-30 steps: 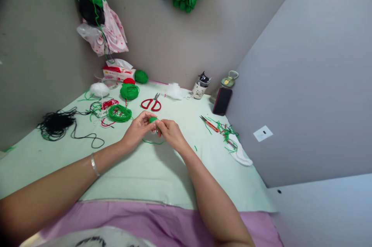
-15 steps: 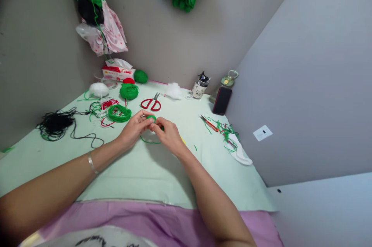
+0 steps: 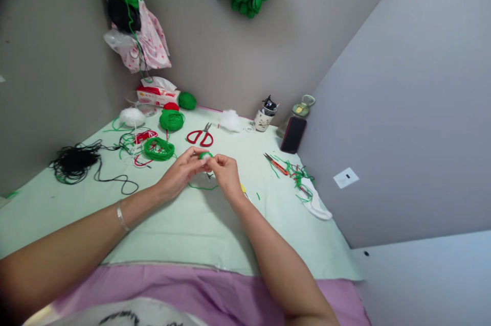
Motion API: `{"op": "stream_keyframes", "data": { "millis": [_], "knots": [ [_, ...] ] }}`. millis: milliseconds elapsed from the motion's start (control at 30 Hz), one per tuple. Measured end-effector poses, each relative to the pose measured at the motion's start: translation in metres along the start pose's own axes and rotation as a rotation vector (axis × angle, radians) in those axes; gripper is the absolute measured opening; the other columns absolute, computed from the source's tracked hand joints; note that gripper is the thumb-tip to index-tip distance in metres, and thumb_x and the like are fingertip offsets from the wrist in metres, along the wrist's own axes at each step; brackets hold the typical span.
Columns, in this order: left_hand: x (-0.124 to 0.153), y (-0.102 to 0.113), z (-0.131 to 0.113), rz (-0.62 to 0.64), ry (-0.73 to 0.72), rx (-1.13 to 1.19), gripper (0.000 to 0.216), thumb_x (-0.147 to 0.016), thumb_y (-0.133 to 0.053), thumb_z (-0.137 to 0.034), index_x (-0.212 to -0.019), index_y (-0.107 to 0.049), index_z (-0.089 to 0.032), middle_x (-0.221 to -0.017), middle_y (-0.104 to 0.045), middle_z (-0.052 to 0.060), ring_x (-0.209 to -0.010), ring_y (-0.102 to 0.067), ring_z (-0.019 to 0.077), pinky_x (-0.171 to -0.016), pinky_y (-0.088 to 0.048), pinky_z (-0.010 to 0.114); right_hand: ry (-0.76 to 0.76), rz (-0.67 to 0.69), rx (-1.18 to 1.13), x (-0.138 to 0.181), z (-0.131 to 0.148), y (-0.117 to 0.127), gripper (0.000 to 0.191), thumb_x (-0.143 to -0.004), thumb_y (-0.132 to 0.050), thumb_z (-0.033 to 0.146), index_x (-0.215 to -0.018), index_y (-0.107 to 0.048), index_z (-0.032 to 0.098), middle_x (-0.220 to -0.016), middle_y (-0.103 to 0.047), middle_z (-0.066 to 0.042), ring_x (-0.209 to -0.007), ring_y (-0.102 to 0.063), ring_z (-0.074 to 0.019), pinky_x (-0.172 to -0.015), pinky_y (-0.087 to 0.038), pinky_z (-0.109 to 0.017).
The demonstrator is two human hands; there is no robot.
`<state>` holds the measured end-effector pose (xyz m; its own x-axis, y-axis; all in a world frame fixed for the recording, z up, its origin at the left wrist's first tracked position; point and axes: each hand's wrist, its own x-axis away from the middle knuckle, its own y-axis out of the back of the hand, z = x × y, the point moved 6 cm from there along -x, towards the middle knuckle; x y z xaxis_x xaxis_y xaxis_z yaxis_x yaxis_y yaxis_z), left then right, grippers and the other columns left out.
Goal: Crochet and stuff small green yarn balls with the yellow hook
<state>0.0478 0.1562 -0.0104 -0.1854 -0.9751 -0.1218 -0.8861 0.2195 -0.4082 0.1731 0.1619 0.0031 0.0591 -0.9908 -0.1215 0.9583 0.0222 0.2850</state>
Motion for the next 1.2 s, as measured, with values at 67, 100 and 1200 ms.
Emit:
{"op": "stream_keyframes", "data": {
  "millis": [67, 100, 1200],
  "knots": [
    [-0.001, 0.001, 0.003, 0.002, 0.002, -0.012, 0.028, -0.08, -0.076, -0.031, -0.1, -0.062, -0.018, -0.084, -0.069, 0.0, -0.077, -0.068, 0.0162, -0.082, -0.057, 0.034, 0.004, 0.002, 0.0, 0.001, 0.001, 0.001, 0.04, -0.082, -0.057, 0.053, -0.059, -0.043, 0.023, -0.055, -0.04, 0.006, -0.053, -0.031, -0.0097, -0.054, -0.027, -0.026],
    [-0.002, 0.002, 0.004, -0.002, -0.001, -0.022, 0.028, -0.081, -0.076, -0.032, -0.1, -0.061, -0.018, -0.082, -0.069, 0.0, -0.076, -0.068, 0.0156, -0.081, -0.057, 0.034, 0.01, 0.007, 0.005, 0.003, 0.002, 0.001, 0.04, -0.084, -0.056, 0.052, -0.06, -0.046, 0.023, -0.055, -0.042, 0.006, -0.054, -0.033, -0.0102, -0.054, -0.028, -0.026],
    [-0.002, 0.01, 0.003, -0.127, 0.014, 0.003, 0.029, -0.074, -0.077, -0.025, -0.101, -0.068, -0.019, -0.102, -0.076, 0.007, -0.099, -0.068, 0.0208, -0.09, -0.051, 0.032, 0.188, 0.084, 0.442, 0.022, 0.009, -0.021, 0.023, -0.097, -0.043, 0.03, -0.091, -0.064, 0.022, -0.075, -0.064, -0.001, -0.066, -0.052, -0.0181, -0.069, -0.038, -0.03]
  ]
}}
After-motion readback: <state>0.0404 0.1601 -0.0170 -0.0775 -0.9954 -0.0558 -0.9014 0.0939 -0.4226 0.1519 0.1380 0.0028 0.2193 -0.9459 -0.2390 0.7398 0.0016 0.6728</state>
